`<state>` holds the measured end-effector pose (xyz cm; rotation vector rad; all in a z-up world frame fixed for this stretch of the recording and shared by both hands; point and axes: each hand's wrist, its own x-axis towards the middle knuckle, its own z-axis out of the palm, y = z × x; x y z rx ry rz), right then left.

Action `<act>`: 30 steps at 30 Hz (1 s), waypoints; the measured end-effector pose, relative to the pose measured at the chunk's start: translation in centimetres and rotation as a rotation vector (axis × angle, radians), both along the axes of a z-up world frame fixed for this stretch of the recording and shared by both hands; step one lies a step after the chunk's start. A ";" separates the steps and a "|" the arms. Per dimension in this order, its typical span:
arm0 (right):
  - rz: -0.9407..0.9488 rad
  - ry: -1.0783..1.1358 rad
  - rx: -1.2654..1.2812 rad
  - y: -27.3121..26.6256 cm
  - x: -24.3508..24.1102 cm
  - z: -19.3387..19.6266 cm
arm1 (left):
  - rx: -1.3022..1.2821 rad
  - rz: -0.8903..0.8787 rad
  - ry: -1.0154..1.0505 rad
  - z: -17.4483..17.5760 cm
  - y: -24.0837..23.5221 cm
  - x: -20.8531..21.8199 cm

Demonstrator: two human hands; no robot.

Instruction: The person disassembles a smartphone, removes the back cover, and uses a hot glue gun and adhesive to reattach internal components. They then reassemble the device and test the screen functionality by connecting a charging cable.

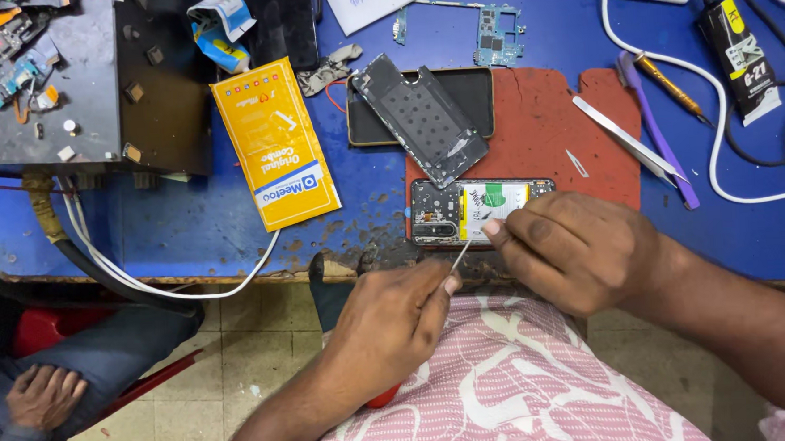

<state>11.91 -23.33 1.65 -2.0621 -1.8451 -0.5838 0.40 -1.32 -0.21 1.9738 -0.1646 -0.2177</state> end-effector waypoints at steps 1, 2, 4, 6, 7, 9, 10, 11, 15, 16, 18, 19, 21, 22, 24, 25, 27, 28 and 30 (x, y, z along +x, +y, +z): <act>0.000 -0.016 -0.010 -0.3 0.0 -0.2 | -0.002 -0.002 0.008 -0.2 -0.1 0.0; 0.000 -0.030 -0.020 -0.6 -0.1 -0.4 | -0.006 -0.011 0.004 -0.4 -0.3 0.1; 0.001 -0.050 -0.038 -1.1 -0.3 -0.8 | -0.015 -0.032 -0.005 -0.7 -0.5 0.2; -0.002 -0.061 -0.052 -1.5 -0.3 -0.9 | -0.015 -0.037 -0.019 -0.6 -0.8 0.4; -0.029 -0.130 -0.089 -1.7 0.0 -0.9 | -0.015 -0.042 -0.026 -0.5 -0.8 0.5; -0.084 -0.263 -0.162 -2.1 0.9 -0.4 | -0.033 -0.072 0.014 0.1 -0.5 0.3; -0.179 -0.225 -0.188 -2.5 1.5 0.0 | -0.040 -0.091 0.033 0.4 -0.2 0.3; -0.273 -0.187 -0.213 -3.0 2.2 0.5 | -0.051 -0.059 0.044 0.7 0.3 0.3; -0.372 0.035 -0.091 -2.9 1.2 1.4 | -0.054 0.041 0.087 0.7 1.1 0.4; -0.307 0.060 -0.060 -2.8 0.5 1.2 | -0.043 0.028 0.094 0.5 1.0 0.7; -0.176 0.110 0.003 -2.4 -0.4 0.7 | -0.061 0.010 0.066 0.5 0.4 0.8; -0.143 0.091 0.010 -2.1 -0.7 0.5 | -0.070 0.002 0.051 0.5 0.2 0.9; -0.071 0.054 0.029 -1.3 -1.0 0.0 | -0.052 -0.015 0.048 0.7 0.0 0.9; -0.062 0.020 0.039 -1.1 -0.9 -0.1 | -0.042 -0.023 0.047 0.7 0.0 0.8; -0.041 -0.049 0.057 -0.8 -0.4 -0.6 | -0.017 -0.015 0.054 0.7 -0.1 0.8; -0.040 -0.056 0.042 -0.8 -0.3 -0.7 | -0.004 -0.011 0.057 0.7 -0.2 0.9; -0.031 -0.067 0.011 -1.3 0.0 -1.0 | 0.003 -0.029 0.062 0.5 -0.4 0.9; -0.057 -0.165 -0.024 -1.7 0.2 -1.2 | 0.004 -0.040 0.064 0.4 -0.5 1.0; -0.112 -0.360 -0.094 -2.9 0.9 -1.7 | -0.015 -0.053 0.035 0.4 -0.2 0.8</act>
